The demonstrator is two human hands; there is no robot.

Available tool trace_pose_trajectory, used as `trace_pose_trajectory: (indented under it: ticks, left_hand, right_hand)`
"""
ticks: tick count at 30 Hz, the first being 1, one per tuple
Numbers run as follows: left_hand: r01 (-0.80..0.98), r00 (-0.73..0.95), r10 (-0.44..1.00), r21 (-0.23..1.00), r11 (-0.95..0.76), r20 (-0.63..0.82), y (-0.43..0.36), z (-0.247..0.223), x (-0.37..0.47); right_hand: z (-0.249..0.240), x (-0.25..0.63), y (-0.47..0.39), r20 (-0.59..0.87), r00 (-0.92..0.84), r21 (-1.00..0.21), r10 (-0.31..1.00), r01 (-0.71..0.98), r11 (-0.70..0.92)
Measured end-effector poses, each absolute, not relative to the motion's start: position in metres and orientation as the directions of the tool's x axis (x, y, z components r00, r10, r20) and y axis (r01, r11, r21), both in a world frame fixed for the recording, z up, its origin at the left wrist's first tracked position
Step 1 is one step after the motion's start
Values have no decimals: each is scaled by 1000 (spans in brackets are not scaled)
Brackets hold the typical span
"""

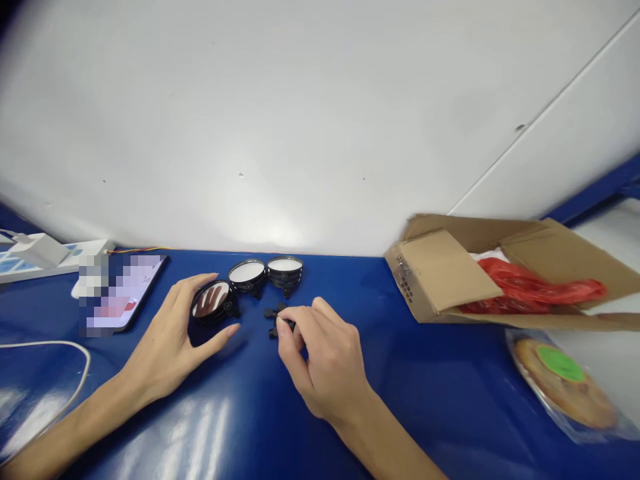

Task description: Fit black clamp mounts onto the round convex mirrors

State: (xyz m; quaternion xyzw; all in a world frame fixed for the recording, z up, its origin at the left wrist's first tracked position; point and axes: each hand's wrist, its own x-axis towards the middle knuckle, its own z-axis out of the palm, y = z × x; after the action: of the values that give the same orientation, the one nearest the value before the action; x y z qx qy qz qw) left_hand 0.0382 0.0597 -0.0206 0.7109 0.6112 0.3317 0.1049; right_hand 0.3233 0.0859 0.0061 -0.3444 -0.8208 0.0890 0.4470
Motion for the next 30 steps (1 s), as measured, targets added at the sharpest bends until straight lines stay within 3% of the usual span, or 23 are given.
trace_pose_trajectory:
  ticks: [6,14,24,30]
  left_hand:
    - [779,-62,956,612,-133,288,68,-32,35]
    - [752,-73,954,645,-138,289,73,-38,29]
    - [716,-107,943,682,-147,316,80,-38,22]
    - [715,-51,952,677,-176,302,76,-37,22]
  right_hand:
    - [9,322,79,705,-373,-429,603,452,782]
    - [6,321,83,675,-377,-432,634,495,754]
    - [2,324,88,608,-364,-430,705,596,678]
    - [-1,323,89,484,-448,-416,752,638,648]
